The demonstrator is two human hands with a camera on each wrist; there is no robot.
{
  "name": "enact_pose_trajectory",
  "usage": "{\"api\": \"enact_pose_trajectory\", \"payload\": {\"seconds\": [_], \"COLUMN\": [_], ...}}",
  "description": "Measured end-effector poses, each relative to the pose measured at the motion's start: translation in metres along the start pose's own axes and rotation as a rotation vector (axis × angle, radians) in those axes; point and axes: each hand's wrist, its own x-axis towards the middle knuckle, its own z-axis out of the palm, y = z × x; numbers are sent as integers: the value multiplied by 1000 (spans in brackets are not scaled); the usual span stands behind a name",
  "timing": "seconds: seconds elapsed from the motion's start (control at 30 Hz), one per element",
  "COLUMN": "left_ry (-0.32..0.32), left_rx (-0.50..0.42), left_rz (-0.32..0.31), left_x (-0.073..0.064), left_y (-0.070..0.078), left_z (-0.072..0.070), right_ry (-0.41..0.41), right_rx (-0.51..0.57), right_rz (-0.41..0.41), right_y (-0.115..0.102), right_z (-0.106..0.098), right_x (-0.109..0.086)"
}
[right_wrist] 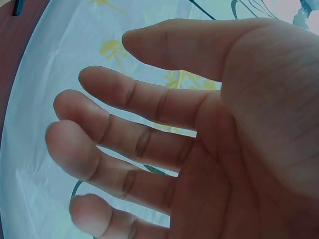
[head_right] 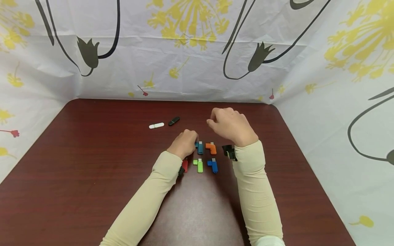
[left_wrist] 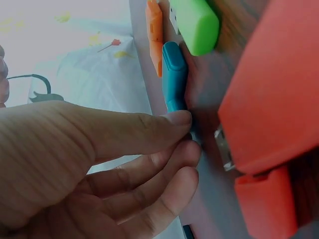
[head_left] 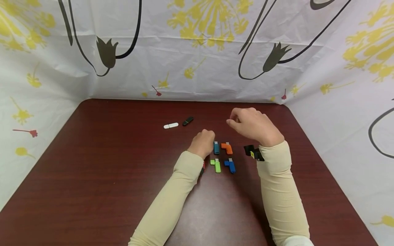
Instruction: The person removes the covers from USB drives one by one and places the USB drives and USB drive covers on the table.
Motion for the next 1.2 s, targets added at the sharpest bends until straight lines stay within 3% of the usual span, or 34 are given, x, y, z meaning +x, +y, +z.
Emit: {"api": "enact_pose_trajectory", "payload": {"seconds": [0.23,0.5,0.9,1.2], "left_ry": [-17,51,170,252], "left_rx": [-6,35,-11,-26], "left_rz": [-5,-12,-22,-47], "left_x": [-2,-9,-31,-50], "left_y": [1,2,3,-7], "left_z": [-5,-22,-64,-92], "right_ry": [8,13,35,47], "right_rx": [5,3,2,0], "right_rz": [1,8,-2,-9], "right_y": [2,5,7,5], "right_z": [-1,-2,-3,-2], "right_x": [-1,-1,0,0]}}
